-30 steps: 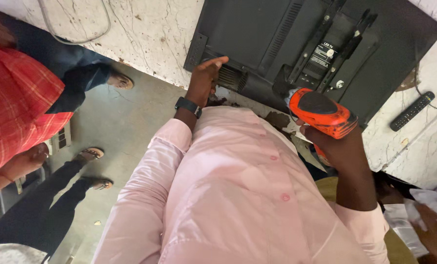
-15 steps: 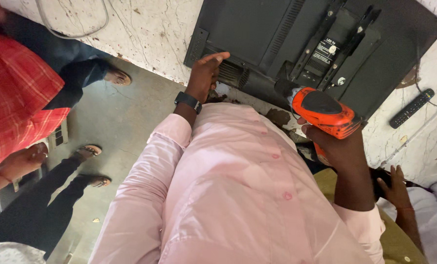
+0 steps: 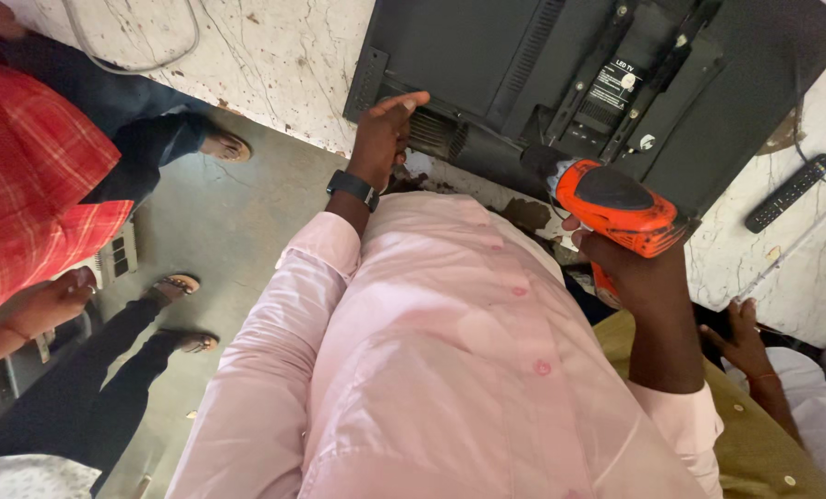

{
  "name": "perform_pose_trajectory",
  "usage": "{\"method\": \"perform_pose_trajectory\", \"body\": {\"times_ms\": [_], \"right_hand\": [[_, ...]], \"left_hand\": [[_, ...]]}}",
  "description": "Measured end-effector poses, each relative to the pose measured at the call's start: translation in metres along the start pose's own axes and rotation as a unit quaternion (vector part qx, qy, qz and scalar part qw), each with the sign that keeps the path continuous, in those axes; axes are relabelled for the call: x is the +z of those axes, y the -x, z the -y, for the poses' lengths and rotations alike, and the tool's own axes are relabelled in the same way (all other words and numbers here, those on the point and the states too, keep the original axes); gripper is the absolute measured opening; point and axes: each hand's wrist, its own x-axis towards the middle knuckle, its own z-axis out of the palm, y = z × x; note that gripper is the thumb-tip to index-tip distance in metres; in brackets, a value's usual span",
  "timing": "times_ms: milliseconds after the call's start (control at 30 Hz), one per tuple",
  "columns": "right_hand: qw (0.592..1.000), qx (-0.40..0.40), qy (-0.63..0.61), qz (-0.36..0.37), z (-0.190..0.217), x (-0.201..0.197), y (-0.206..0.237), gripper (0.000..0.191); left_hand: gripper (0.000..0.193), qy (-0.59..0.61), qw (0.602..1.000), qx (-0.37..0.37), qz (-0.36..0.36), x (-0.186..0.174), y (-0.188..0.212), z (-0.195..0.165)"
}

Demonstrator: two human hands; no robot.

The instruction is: The person uses a cordless drill to remove screws from the back panel of a television set. They systematically unscrew fasteners along the edges and center of the TV's rear casing while two other people stand nearby.

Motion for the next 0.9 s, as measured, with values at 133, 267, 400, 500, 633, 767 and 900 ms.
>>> {"method": "perform_pose_trajectory", "body": {"times_ms": [133,267,400,500,633,767,900], "right_hand": [[1.0,-0.006,0.008,-0.003,-0.005,-0.003,0.0,0.031],[0.999,0.022,-0.033,-0.017,-0.009,-0.004,0.001,0.036],[0.996,0.021,-0.079,-0.036,-0.011,-0.002,0.003,0.038],[0.993,0.044,-0.098,-0.053,-0.011,0.001,0.006,0.035],[0.986,0.092,-0.124,-0.068,-0.008,0.009,0.012,0.032],[0.985,0.083,-0.125,-0.082,0.001,0.018,0.019,0.032],[0.996,-0.017,-0.082,-0.016,0.015,0.027,0.023,0.03]], "left_hand": [[0.033,-0.002,1.0,0.009,-0.001,0.002,0.001,0.0],[0.032,0.0,1.0,0.012,-0.006,0.002,0.0,0.004],[0.032,-0.036,0.999,0.037,-0.011,0.002,-0.004,0.013],[0.031,-0.114,0.988,0.104,-0.01,0.005,-0.006,0.021],[0.029,-0.357,0.906,0.224,-0.031,0.018,-0.004,0.03],[0.027,-0.472,0.836,0.279,-0.019,0.028,0.004,0.029],[0.029,-0.478,0.838,0.262,-0.015,0.033,0.01,0.019]]}}
